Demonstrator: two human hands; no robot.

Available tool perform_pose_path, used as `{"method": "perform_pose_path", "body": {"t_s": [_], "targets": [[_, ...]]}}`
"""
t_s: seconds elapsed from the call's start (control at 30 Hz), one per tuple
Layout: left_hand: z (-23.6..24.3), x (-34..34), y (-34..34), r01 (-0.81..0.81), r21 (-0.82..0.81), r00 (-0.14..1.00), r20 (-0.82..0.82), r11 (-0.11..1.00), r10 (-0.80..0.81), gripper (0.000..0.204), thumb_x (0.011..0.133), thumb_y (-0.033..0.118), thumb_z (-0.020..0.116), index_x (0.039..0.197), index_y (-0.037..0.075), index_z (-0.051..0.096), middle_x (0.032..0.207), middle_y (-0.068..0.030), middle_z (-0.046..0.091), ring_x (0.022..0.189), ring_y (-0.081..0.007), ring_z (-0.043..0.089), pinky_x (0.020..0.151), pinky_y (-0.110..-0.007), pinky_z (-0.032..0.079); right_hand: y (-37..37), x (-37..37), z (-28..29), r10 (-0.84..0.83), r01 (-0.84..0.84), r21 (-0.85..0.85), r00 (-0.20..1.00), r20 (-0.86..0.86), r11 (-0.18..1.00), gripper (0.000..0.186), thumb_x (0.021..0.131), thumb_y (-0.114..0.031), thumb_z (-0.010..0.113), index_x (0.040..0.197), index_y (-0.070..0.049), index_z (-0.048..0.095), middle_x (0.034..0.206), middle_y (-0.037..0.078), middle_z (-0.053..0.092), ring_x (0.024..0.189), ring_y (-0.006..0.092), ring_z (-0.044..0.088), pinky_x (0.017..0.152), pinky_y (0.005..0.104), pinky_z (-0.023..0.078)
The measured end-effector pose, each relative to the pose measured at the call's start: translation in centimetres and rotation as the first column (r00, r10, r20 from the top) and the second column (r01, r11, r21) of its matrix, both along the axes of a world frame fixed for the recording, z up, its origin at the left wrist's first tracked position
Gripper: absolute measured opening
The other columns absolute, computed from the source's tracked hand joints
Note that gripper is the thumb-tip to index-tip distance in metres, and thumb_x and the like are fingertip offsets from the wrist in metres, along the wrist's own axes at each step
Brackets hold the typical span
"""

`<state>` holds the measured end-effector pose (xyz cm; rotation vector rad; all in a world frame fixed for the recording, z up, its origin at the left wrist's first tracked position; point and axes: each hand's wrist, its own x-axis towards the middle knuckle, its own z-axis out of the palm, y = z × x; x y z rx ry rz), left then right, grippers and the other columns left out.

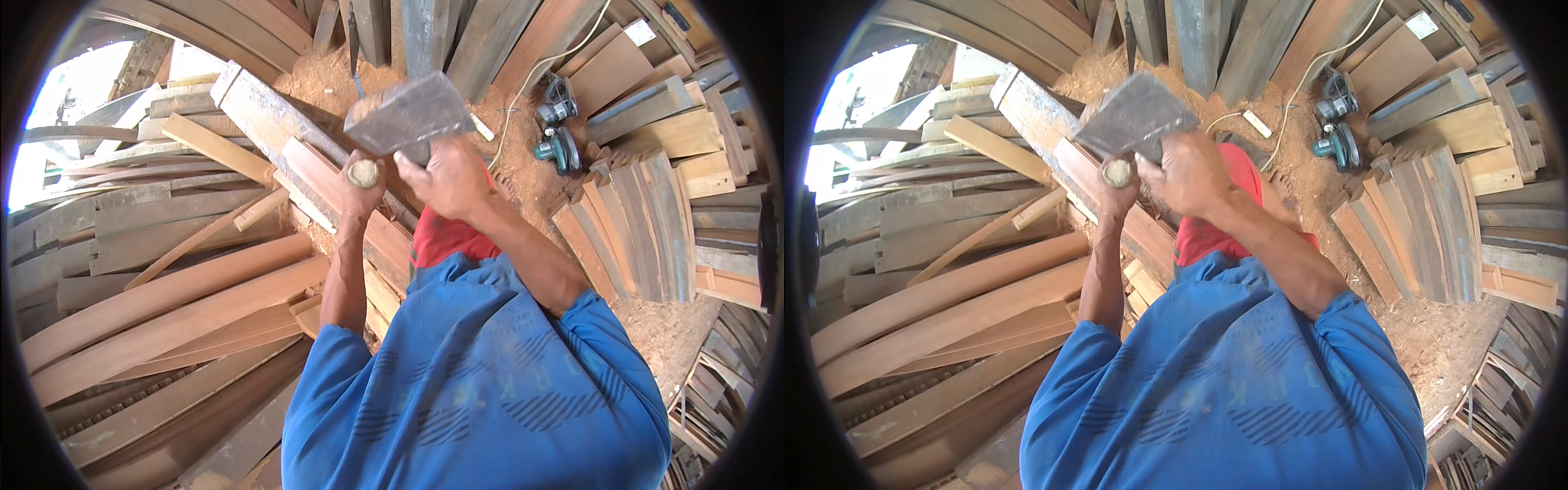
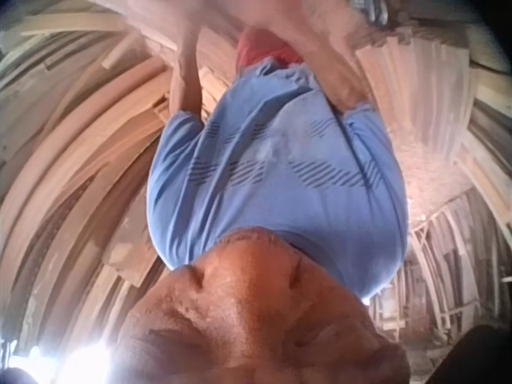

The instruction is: The person uses a chisel and mallet to carve a notch in a piece of wood, using their feet to steady the timber on a wooden base. After carving, they fit two pieces of shaped wood together to check the joint.

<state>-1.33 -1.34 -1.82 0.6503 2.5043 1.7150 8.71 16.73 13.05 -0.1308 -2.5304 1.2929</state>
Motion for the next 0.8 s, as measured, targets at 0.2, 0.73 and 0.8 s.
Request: {"method": "perform_pose_path", "body": {"t_s": [0.2,0.73,0.8], "targets": [[2.8,2.9,-2.0,0.058,-0.05,0.993,0.104,0.997,-0.052,0.047,0.081,0.004,0.079,0.125,0.002,0.063,0.117,-0.0088,0.073,0.11,-0.0155,0.068,0.095,-0.031,0.053,-0.6,0.4,-1.8,0.209,-0.316,0.174,0.866,0.454,0.933,0.041,0.083,-0.021,0.068,0.119,-0.002,0.063,0.092,0.025,0.073,0.085,0.0448,0.071,0.08,0.0528,0.056],[11.5,7.9,8.3,0.103,0.262,0.819,-0.57,0.959,0.068,0.033,0.067,0.009,0.089,0.086,0.013,0.062,0.097,-0.0077,0.06,0.101,-0.0279,0.059,0.087,-0.04,0.047,5.7,6.7,-6.7,0.184,0.166,-0.86,0.941,0.285,0.482,0.033,0.093,-0.031,0.077,0.108,-0.003,0.067,0.098,0.004,0.073,0.078,0.01,0.067,0.065,0.0268,0.054],[11.3,11.0,10.3,0.237,0.291,0.87,-0.487,0.927,-0.07,0.026,0.07,0.02,0.085,0.083,0.016,0.062,0.114,-0.0123,0.059,0.11,-0.0342,0.056,0.096,-0.05,0.039,6.1,6.6,-8.0,0.21,0.123,-0.935,0.957,0.201,0.332,0.033,0.092,-0.029,0.079,0.112,-0.005,0.067,0.095,0.001,0.071,0.081,0.009,0.067,0.067,0.026,0.055]]}}
